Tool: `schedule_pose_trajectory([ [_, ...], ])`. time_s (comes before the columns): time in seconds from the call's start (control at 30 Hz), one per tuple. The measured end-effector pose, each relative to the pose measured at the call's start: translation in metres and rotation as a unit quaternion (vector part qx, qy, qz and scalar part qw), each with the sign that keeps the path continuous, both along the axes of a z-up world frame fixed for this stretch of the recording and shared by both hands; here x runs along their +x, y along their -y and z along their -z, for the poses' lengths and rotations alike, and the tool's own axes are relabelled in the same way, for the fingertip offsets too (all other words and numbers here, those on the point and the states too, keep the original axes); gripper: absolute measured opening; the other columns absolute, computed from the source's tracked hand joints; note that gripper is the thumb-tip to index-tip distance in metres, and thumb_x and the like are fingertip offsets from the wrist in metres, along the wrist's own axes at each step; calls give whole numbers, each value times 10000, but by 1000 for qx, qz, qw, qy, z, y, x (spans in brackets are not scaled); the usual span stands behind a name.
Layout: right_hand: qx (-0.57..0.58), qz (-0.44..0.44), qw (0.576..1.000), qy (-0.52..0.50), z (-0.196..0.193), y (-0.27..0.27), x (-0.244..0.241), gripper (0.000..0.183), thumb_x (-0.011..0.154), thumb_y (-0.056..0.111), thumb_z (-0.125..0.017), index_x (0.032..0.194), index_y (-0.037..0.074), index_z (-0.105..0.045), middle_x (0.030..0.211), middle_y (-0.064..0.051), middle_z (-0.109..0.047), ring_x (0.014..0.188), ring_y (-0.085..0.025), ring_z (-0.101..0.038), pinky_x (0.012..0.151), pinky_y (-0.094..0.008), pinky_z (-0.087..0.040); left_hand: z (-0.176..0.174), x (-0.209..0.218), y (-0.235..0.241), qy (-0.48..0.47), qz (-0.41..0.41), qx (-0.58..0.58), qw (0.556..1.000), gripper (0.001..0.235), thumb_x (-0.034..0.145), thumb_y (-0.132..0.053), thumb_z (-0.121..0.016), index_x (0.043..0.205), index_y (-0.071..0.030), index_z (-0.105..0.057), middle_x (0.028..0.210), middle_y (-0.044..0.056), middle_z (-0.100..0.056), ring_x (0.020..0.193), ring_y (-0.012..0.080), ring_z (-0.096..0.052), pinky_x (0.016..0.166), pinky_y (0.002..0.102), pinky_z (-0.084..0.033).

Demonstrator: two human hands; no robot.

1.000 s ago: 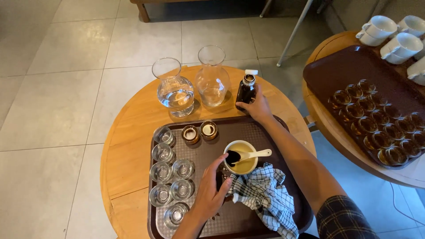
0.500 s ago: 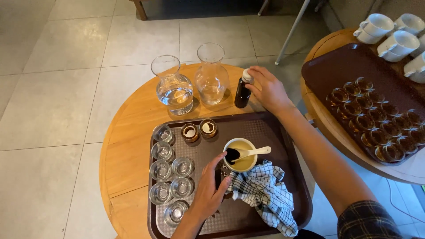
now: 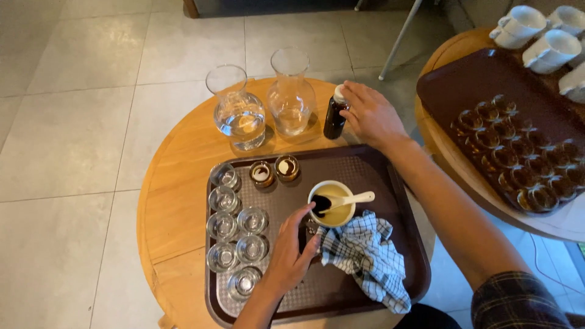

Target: The person pours water from a glass carafe into a small white bowl containing a yellow substance. They then add a dark liquid from a bottle into the bowl and stir the mixture with a white spoon.

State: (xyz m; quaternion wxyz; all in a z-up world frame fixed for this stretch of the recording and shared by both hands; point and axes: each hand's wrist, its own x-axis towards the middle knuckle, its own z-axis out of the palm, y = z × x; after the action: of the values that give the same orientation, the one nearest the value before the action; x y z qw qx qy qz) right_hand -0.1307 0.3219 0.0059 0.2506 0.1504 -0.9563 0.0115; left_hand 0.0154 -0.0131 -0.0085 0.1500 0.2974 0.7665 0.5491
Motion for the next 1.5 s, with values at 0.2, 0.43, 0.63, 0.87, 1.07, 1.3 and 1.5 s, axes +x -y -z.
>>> schedule_pose_trajectory([
  [0.2,-320,140,924,154,-103,40,72,664,1022,287,-589,1592,111,-298,1573,-155,-388,1416,-315,-442,1117,-541,-353,7,-3,1,-40,-24,8,999,770,984,-642,-311,1498,-71,-365,1529,180,-480,1398,339,-466,1136,589,-333],
  [0.43,-428,216,869,-122,26,24,235,206,1188,194,-626,1255,-1,-644,1036,-141,-647,934,-317,-672,844,-441,-557,31,-11,11,-40,-83,120,989,746,1038,-562,-232,1458,33,-390,1441,221,-525,1375,349,-474,1172,458,-317],
  [0.63,-165,160,966,122,108,95,306,313,932,350,-711,1162,141,-738,1093,-78,-702,1027,-285,-702,799,-396,-587,27,-14,19,-59,-71,206,974,770,1043,-564,-92,1468,17,-364,1447,224,-499,1366,353,-475,1173,461,-323],
  [0.87,-82,71,992,60,167,69,307,174,678,-14,-592,786,88,-683,858,-43,-650,758,-250,-572,696,-350,-492,31,-14,26,-81,-68,213,971,715,1059,-542,-123,1452,3,-365,1394,226,-515,1307,351,-508,1141,456,-351],
  [1.07,-161,124,964,170,80,101,315,299,915,308,-553,888,62,-720,1020,-89,-696,936,-294,-635,780,-395,-532,-20,23,23,-24,42,-129,991,575,1004,-531,-458,1335,-72,-563,1281,199,-637,1227,376,-607,1065,499,-453],
  [1.3,-212,258,940,75,113,104,323,293,960,306,-738,1039,24,-762,1031,-159,-755,1052,-352,-719,856,-413,-593,56,36,3,-159,16,-288,944,170,821,-374,-743,785,-219,-686,847,-12,-673,812,310,-707,646,475,-592],
  [1.5,-394,378,830,112,64,118,319,212,1060,216,-522,1168,78,-640,800,-228,-661,776,-454,-677,676,-558,-512,63,31,7,-157,56,-297,940,89,782,-220,-758,795,-132,-748,816,47,-709,792,343,-709,632,483,-598],
])
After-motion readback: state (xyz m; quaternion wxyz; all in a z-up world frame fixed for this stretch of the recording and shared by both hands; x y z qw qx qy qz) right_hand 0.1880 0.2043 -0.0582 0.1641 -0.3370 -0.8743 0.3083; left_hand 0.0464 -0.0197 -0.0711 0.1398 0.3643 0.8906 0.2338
